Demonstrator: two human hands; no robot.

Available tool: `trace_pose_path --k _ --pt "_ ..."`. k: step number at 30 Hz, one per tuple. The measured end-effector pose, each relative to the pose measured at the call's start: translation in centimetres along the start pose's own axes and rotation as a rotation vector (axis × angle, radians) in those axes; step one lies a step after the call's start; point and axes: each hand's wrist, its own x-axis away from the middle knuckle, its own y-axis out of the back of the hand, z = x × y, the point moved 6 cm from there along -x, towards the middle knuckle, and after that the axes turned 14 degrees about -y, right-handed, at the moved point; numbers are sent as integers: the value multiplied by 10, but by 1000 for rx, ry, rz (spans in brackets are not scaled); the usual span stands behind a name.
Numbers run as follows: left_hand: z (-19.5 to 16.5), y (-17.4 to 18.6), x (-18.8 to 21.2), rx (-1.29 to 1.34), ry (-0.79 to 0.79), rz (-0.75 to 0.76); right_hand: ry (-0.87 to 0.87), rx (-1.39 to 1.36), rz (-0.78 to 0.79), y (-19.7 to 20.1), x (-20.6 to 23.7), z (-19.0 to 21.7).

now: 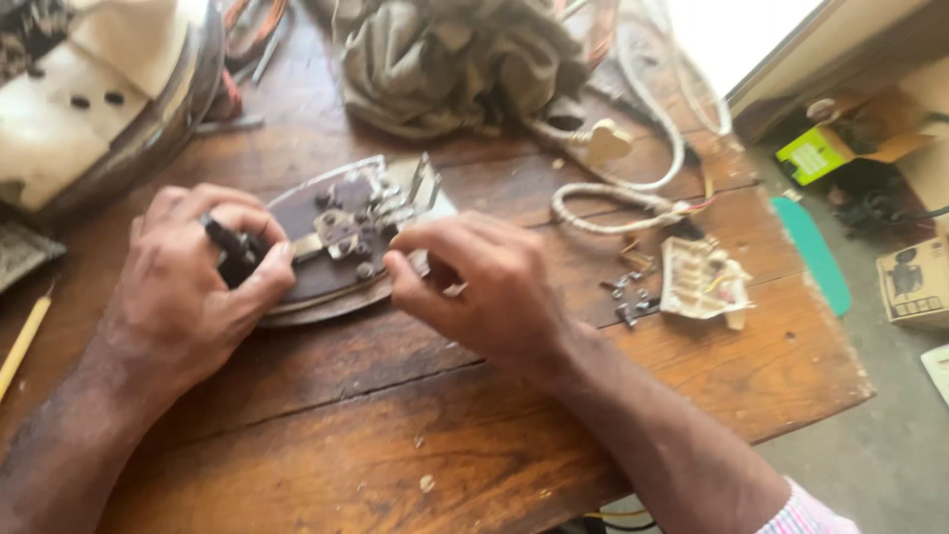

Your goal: The person handles a disassembled electric iron, connecting wires to the base and manipulating internal components. They use a screwdriver to adjust parts inside the iron's plastic housing and repeatedly probe the baseplate with the tool. The task involves assembling and inspecting the iron's internal wiring and mechanical parts.

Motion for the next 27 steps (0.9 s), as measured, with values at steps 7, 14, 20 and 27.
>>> trace_pose_path --k 7,14,20,27 --pt "-4 6 3 -39 16 -15 -10 26 -4 -1 3 -5" --pt "-2 14 8 143 9 -103 -54 63 0 -4 2 7" --pt "5 5 16 139 12 -68 -35 102 8 -16 2 7" --pt "11 11 23 189 -32 9 -59 141 13 -22 7 6"
